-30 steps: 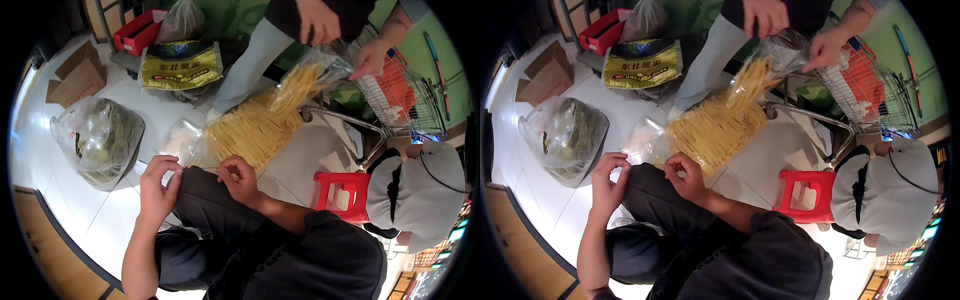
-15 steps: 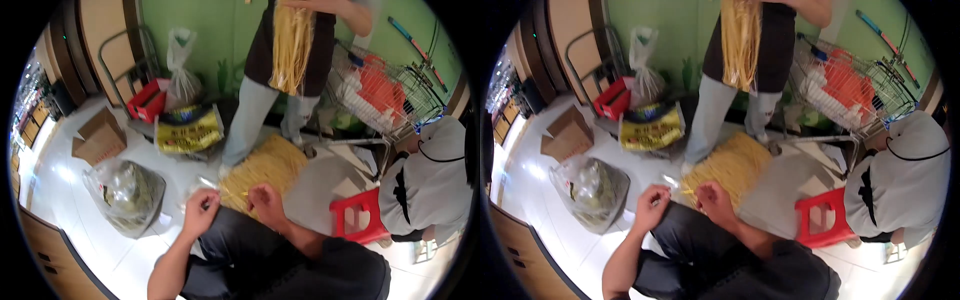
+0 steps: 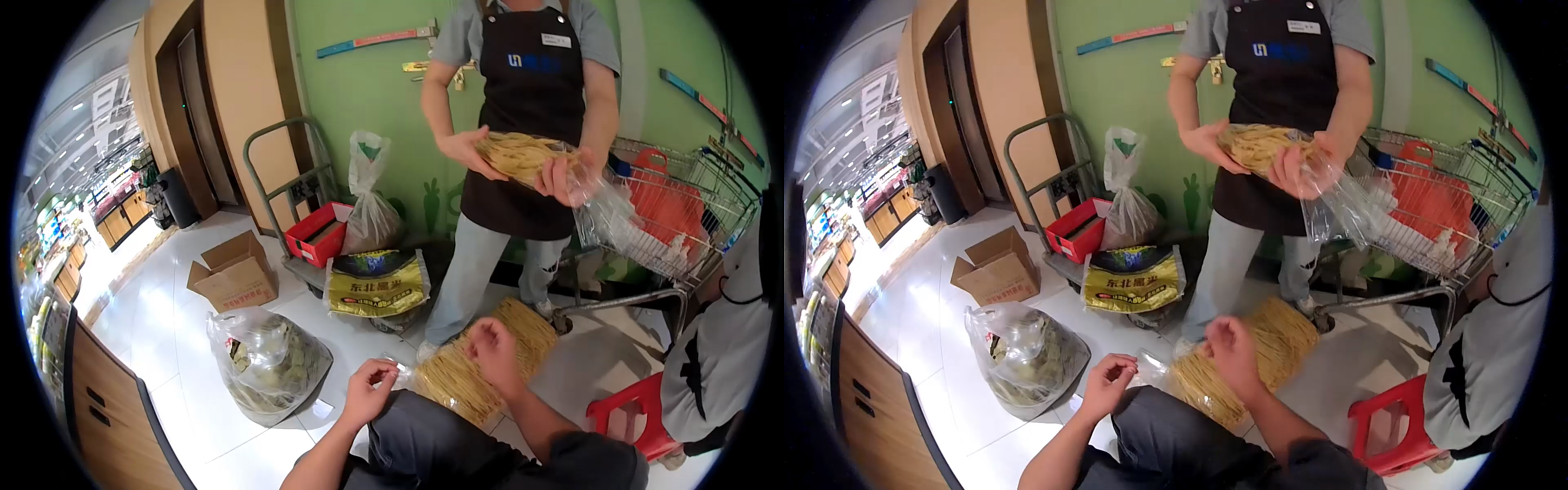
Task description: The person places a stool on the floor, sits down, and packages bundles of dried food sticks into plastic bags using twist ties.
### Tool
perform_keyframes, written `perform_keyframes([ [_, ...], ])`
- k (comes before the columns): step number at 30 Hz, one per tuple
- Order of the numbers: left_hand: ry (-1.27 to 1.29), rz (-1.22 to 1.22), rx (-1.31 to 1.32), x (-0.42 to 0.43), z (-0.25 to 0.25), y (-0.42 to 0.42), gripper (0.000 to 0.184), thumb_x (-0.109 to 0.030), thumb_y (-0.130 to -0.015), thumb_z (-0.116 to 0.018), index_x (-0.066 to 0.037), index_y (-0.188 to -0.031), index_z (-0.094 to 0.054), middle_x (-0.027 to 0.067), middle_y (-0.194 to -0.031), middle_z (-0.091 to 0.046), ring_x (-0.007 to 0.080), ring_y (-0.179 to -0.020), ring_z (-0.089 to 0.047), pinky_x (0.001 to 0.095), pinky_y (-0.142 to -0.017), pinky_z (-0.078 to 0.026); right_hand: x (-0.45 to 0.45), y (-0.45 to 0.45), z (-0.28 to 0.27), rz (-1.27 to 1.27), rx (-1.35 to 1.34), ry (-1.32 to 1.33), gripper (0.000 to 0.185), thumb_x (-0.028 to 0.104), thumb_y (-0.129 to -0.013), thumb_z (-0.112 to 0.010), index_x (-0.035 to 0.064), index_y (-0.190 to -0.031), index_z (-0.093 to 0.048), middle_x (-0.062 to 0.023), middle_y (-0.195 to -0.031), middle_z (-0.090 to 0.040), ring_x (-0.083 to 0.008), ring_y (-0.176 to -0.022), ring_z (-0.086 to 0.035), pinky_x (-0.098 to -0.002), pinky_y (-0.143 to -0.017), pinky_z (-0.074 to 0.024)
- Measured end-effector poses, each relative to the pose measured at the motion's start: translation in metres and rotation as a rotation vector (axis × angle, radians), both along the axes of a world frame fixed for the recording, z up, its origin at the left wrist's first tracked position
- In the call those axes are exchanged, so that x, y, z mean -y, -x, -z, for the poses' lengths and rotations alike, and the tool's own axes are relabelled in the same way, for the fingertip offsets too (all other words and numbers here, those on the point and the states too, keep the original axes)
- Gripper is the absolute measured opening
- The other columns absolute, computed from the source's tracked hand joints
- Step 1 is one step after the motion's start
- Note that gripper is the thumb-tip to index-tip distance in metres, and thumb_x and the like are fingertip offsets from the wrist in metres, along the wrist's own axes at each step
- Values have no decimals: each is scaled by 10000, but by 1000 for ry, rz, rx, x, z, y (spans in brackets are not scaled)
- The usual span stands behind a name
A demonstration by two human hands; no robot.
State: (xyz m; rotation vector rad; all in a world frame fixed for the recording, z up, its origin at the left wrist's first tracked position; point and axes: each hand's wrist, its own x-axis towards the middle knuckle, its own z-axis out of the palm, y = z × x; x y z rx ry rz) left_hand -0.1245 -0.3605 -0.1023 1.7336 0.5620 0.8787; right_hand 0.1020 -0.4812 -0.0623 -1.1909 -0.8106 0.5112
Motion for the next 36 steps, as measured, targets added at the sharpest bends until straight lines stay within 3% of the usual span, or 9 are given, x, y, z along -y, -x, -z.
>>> perform_keyframes([
  [7,52,-83,20,-3,4,9,62,-7,-927,-591,16,-974,-624,89,-1043,-656,144,-907,-635,283,-848,-507,-4,-17,-38,114,-247,-228,159,218,-993,-544,65,-1002,-502,-9,-803,-536,-88,-649,-548,-247,-579,-484],
  [27,96,-80,-69,7,-4,20,78,-23,-924,-596,21,-987,-611,92,-1005,-665,134,-882,-648,263,-821,-511,2,-16,-41,116,-181,-373,142,198,-1012,-504,64,-976,-472,-19,-794,-526,-96,-609,-540,-244,-542,-467],
  [33,98,-74,-130,11,-3,20,74,-22,-921,-596,15,-983,-612,88,-1003,-666,131,-876,-646,266,-821,-510,12,-19,-41,333,-195,-424,117,177,-1011,-492,65,-1004,-459,-18,-776,-509,-97,-601,-528,-238,-517,-456],
  [36,9,-70,-149,15,-1,15,91,-24,-906,-611,13,-989,-615,100,-1009,-663,153,-894,-646,275,-830,-507,17,-27,-37,350,-188,-519,100,144,-997,-512,53,-1005,-472,-46,-889,-494,-109,-718,-539,-248,-605,-486],
])
